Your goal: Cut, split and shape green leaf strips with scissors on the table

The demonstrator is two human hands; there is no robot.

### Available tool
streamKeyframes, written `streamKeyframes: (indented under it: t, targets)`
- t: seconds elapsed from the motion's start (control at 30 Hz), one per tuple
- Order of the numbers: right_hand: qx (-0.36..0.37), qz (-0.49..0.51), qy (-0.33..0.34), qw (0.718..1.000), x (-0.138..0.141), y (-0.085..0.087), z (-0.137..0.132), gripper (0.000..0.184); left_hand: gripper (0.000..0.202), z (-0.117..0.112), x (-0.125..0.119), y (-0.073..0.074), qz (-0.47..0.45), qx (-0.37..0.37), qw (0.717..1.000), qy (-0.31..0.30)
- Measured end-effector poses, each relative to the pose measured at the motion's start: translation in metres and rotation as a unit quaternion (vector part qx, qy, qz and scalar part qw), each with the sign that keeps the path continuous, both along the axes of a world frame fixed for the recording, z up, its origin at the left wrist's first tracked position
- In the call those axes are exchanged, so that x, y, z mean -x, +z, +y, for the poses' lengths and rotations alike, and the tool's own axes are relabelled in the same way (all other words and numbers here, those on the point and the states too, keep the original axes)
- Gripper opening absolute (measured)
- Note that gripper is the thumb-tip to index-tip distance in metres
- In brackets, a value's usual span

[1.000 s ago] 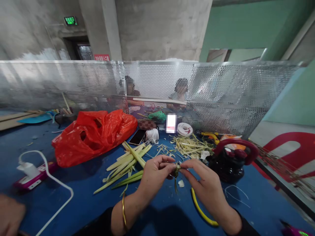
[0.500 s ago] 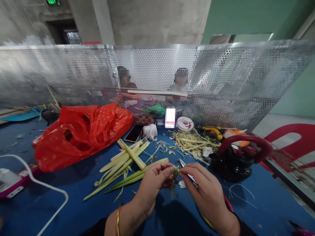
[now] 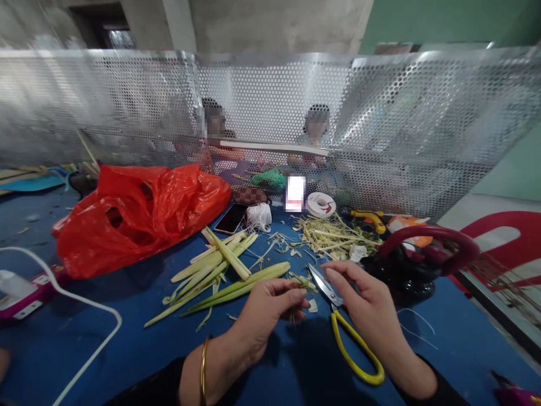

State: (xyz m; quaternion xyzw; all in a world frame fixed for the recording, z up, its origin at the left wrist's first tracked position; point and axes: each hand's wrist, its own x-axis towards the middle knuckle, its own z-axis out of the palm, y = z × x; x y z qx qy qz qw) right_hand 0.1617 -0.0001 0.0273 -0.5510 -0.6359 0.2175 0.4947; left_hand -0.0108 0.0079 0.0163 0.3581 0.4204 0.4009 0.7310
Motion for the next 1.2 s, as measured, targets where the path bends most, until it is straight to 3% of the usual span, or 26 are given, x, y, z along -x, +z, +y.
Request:
streamKeyframes:
  t: [0.13, 0.27, 0.37, 0.53, 0.77, 1.2]
  targets:
    - [0.139, 0.089, 0.067, 0.984, 0.002, -0.002, 0.005, 0.029, 0.023, 0.000, -0.001, -0.006, 0.004, 0.006, 0.999, -0.040]
    - [0.199, 0.130, 0.086, 0.967, 0.007, -0.007, 0.004, 0.030, 0.033, 0.000, 0.000, -0.010, -0.002, 0.025, 0.998, -0.063]
    - [0.194, 0.165, 0.067, 0.965, 0.007, -0.009, 0.003, 0.029, 0.038, 0.000, 0.000, -0.011, -0.009, 0.039, 0.997, -0.067]
    - [0.180, 0.188, 0.050, 0.964, 0.007, -0.009, 0.003, 0.030, 0.028, -0.001, -0.001, -0.009, 0.037, 0.011, 0.997, -0.072]
    - [0.237, 0.209, 0.097, 0.944, 0.012, -0.005, 0.002, 0.029, 0.025, 0.000, -0.001, -0.009, 0.042, 0.017, 0.998, -0.054]
    - [0.201, 0.203, 0.043, 0.957, 0.018, -0.025, 0.001, 0.025, 0.030, -0.004, -0.008, -0.014, 0.048, 0.041, 0.997, -0.046]
